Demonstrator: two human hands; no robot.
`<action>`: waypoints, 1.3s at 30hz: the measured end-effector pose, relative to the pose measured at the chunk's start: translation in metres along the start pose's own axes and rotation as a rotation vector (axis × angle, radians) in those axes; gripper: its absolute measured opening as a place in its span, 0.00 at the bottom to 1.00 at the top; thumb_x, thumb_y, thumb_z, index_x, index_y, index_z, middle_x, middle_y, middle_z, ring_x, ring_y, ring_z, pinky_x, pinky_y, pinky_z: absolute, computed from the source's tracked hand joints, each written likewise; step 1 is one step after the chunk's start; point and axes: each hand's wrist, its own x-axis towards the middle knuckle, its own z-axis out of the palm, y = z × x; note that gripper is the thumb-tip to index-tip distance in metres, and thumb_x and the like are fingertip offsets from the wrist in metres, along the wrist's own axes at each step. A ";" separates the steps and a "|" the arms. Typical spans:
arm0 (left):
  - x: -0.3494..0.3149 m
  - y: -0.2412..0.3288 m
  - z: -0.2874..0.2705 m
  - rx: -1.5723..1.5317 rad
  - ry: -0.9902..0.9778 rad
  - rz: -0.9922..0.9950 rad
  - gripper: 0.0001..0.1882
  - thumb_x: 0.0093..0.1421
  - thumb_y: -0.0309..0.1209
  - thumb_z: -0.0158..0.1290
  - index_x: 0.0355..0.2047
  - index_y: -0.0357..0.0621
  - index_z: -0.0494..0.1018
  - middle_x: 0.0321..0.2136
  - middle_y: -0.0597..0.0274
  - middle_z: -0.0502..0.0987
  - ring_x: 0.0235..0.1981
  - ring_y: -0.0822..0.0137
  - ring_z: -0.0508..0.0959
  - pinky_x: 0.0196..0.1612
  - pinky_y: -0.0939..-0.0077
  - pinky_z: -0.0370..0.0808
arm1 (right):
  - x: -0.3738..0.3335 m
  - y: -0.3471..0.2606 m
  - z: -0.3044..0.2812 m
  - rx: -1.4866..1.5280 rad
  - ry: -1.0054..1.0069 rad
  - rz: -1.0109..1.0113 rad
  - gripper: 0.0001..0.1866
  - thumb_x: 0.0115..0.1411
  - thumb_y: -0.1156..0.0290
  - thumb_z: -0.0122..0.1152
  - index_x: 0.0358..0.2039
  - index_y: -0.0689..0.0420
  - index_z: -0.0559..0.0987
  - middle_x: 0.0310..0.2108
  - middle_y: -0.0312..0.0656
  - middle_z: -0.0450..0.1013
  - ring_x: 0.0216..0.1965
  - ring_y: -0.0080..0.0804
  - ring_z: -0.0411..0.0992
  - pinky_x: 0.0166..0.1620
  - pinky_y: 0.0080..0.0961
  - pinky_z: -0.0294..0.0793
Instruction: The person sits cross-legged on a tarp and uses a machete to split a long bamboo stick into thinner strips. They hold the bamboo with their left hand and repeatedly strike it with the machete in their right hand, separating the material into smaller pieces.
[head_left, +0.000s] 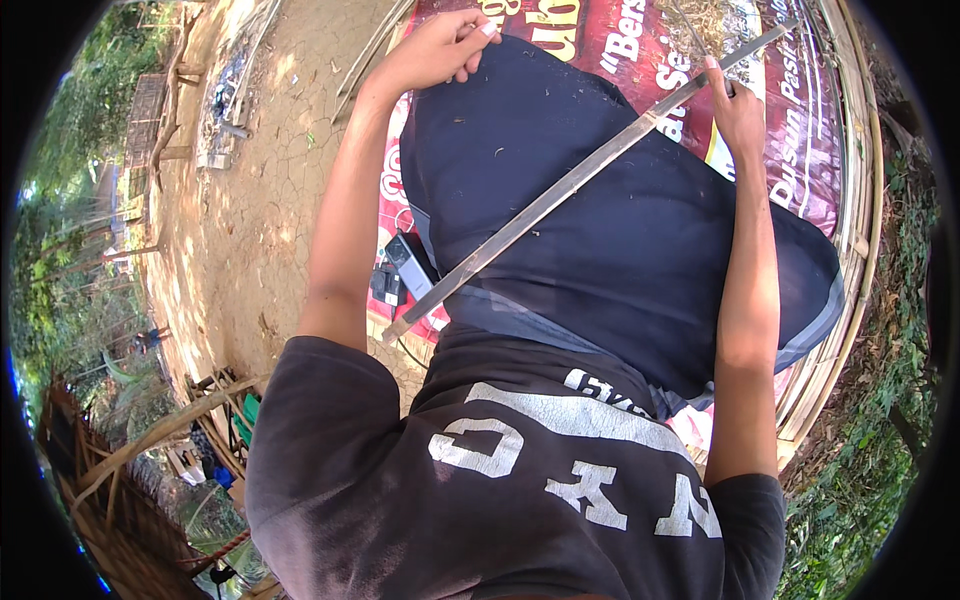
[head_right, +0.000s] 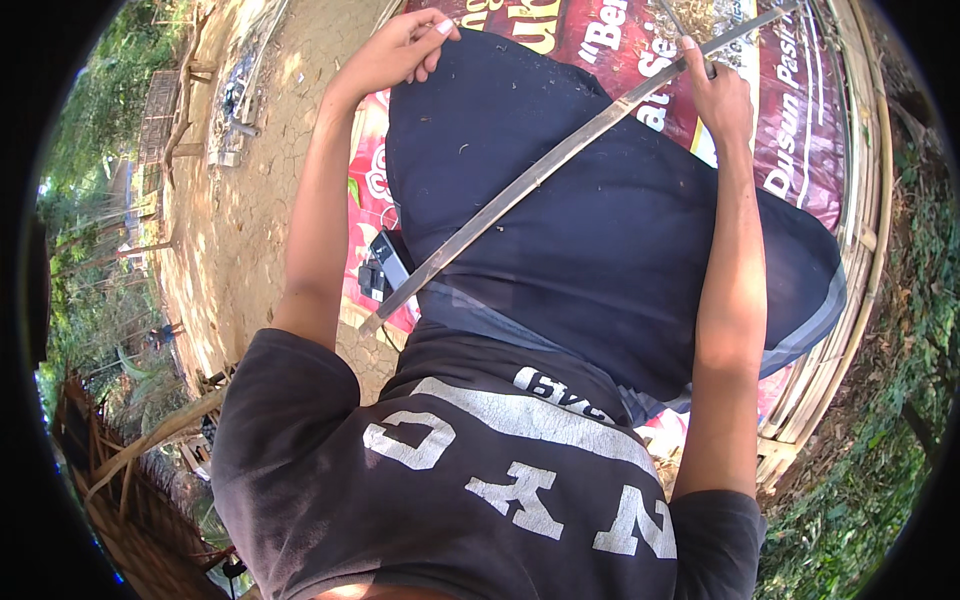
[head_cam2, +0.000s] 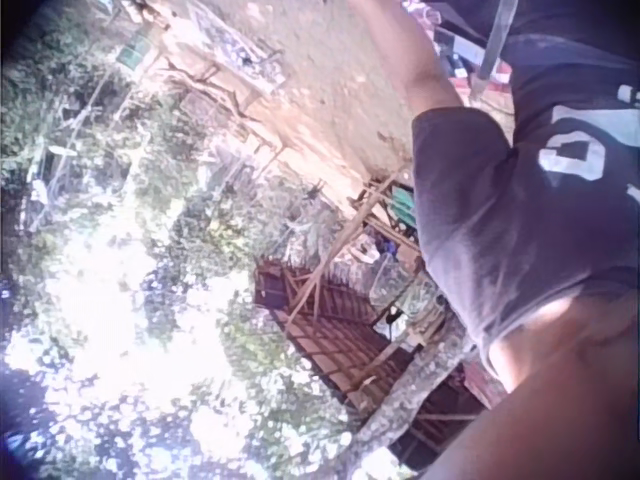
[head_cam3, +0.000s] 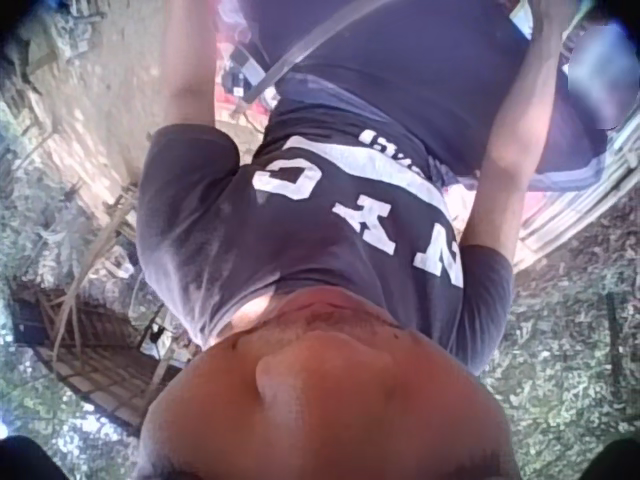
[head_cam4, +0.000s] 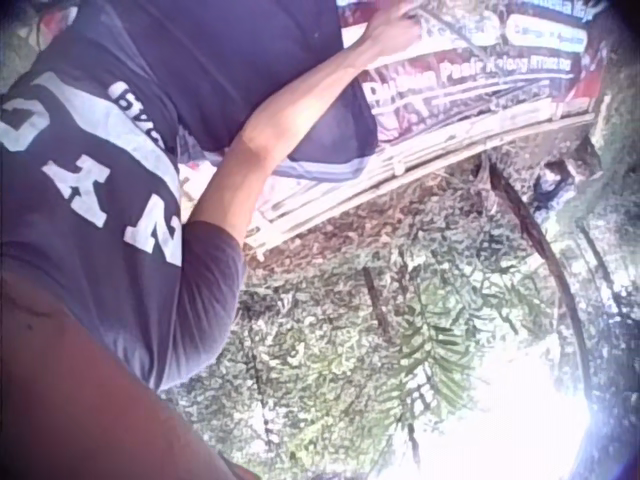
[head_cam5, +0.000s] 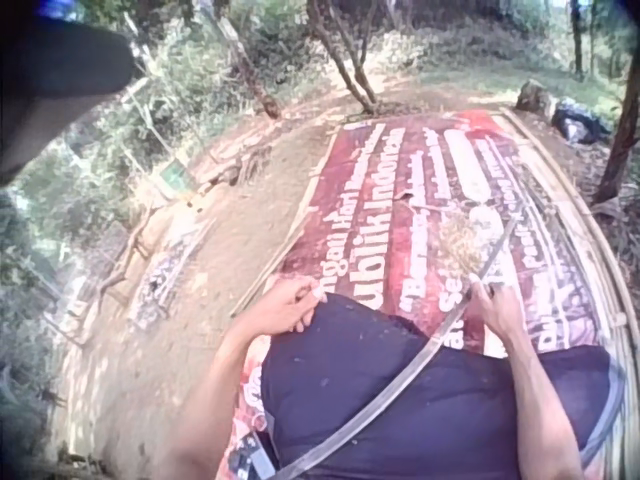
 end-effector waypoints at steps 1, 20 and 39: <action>0.009 0.005 0.001 -0.050 -0.003 0.010 0.12 0.74 0.37 0.43 0.37 0.44 0.71 0.19 0.68 0.74 0.17 0.78 0.74 0.20 0.82 0.71 | 0.001 0.000 0.000 -0.013 -0.004 -0.004 0.45 0.59 0.26 0.46 0.34 0.63 0.85 0.31 0.60 0.79 0.39 0.58 0.78 0.46 0.46 0.74; 0.085 -0.006 0.160 -0.131 -0.053 0.289 0.16 0.70 0.34 0.46 0.31 0.31 0.73 0.24 0.48 0.79 0.25 0.61 0.81 0.32 0.63 0.75 | -0.008 -0.001 0.000 -0.095 0.060 0.076 0.42 0.64 0.34 0.50 0.32 0.70 0.83 0.25 0.63 0.75 0.31 0.61 0.76 0.39 0.49 0.73; -0.118 -0.154 -0.049 0.556 0.573 -0.093 0.14 0.67 0.36 0.50 0.42 0.37 0.77 0.41 0.45 0.80 0.44 0.47 0.80 0.50 0.55 0.75 | -0.012 -0.012 0.010 -0.055 0.081 -0.077 0.38 0.67 0.39 0.51 0.29 0.70 0.81 0.17 0.55 0.70 0.20 0.46 0.65 0.30 0.45 0.67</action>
